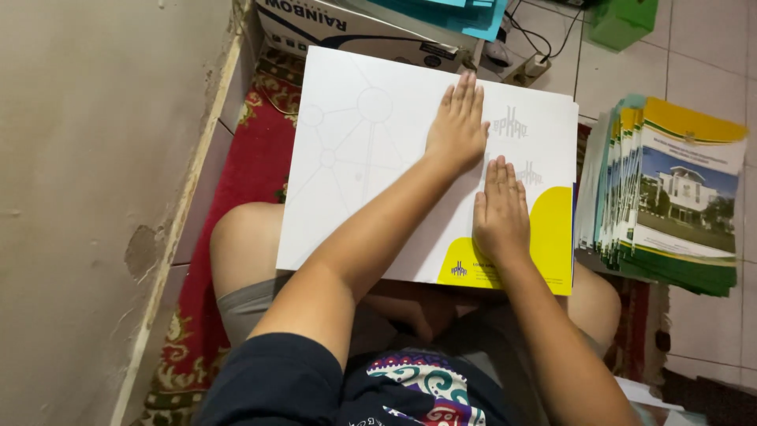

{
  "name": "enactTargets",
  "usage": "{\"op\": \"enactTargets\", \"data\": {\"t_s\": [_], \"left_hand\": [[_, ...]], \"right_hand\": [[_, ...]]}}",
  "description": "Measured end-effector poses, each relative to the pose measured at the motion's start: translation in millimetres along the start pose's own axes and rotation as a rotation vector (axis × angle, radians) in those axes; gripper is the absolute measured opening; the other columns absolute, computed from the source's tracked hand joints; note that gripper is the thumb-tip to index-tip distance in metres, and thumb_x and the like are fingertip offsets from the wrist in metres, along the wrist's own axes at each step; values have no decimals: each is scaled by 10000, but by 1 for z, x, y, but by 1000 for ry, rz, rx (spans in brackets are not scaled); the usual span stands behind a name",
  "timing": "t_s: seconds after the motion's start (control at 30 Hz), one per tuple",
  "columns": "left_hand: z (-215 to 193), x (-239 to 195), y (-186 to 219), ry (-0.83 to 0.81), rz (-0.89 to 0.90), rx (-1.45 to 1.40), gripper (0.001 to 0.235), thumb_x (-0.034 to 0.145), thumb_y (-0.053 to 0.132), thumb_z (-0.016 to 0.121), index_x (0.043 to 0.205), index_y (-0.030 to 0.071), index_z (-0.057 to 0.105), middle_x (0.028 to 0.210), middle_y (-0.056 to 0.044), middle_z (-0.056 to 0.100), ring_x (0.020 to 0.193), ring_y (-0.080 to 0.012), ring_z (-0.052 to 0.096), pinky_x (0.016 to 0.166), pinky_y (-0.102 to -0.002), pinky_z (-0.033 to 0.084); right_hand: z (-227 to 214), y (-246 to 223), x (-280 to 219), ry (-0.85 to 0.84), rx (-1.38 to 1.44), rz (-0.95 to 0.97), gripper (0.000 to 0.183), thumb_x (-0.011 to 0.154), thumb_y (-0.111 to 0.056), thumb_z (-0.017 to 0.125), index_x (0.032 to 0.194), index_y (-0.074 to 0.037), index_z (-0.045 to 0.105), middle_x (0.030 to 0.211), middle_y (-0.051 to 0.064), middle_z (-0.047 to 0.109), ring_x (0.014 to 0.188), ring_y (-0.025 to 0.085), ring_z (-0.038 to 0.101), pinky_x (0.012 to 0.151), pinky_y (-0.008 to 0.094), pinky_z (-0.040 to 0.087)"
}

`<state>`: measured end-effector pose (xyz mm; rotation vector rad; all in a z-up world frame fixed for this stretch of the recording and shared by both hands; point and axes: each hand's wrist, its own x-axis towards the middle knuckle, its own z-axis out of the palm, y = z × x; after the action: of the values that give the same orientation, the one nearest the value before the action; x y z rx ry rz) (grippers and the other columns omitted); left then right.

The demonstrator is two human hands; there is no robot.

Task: The person organizes and inspects printed booklets and a large folder on the floor.

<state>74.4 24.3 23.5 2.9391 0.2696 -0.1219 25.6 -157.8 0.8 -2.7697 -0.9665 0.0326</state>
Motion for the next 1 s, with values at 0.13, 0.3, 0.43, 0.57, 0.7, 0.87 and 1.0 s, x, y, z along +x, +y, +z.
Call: {"op": "enactTargets", "data": {"t_s": [0.13,0.3,0.43,0.57,0.7,0.87,1.0], "left_hand": [[39,-31,16,232,95,-146,701,1052,404,314,1581,-54,273,1672,-251,228,1588,-357,120,1302,-486,71],[63,-60,25,260,98,-199,691,1057,371,290,1588,-67,226,1663,-277,243,1587,-380,154,1303,-492,78],[66,-79,28,264,93,-198,686,1072,371,295,1599,-56,192,1668,-284,221,1588,-387,146,1300,-500,85],[52,-111,29,187,113,-201,667,1079,370,257,1605,-37,212,1677,-270,213,1588,-385,154,1296,-489,105],[46,-144,29,87,131,-213,634,1075,300,196,1617,-28,184,1692,-260,161,1597,-376,100,1290,-489,73],[35,-179,23,-61,204,-196,666,1074,366,151,1629,-2,135,1710,-230,68,1597,-357,6,1284,-487,17],[35,-191,16,-41,280,-153,651,1085,368,202,1632,16,177,1709,-221,128,1596,-371,66,1286,-493,27]], "right_hand": [[4,3,-2,10,0,-26,578,1079,-204,303,1626,-20,281,1690,198,252,1564,349,203,1253,483,129],[18,16,-1,69,-65,-78,559,1077,-174,321,1609,-4,332,1676,207,291,1554,357,244,1245,483,165],[19,17,1,103,-70,-97,553,1092,-199,351,1606,4,334,1663,221,309,1543,366,266,1236,501,189],[18,18,0,70,-35,-83,572,1091,-220,349,1621,-11,300,1684,208,261,1555,364,232,1239,514,176],[23,25,5,29,-52,-74,601,1079,-243,352,1619,12,282,1681,235,252,1553,388,231,1241,532,178],[14,16,1,-17,-14,-8,596,1097,-268,288,1644,-38,236,1704,191,205,1576,343,171,1256,492,123],[6,8,1,-24,-18,-10,595,1095,-259,297,1638,-19,254,1700,209,213,1570,368,177,1254,507,129]]}}
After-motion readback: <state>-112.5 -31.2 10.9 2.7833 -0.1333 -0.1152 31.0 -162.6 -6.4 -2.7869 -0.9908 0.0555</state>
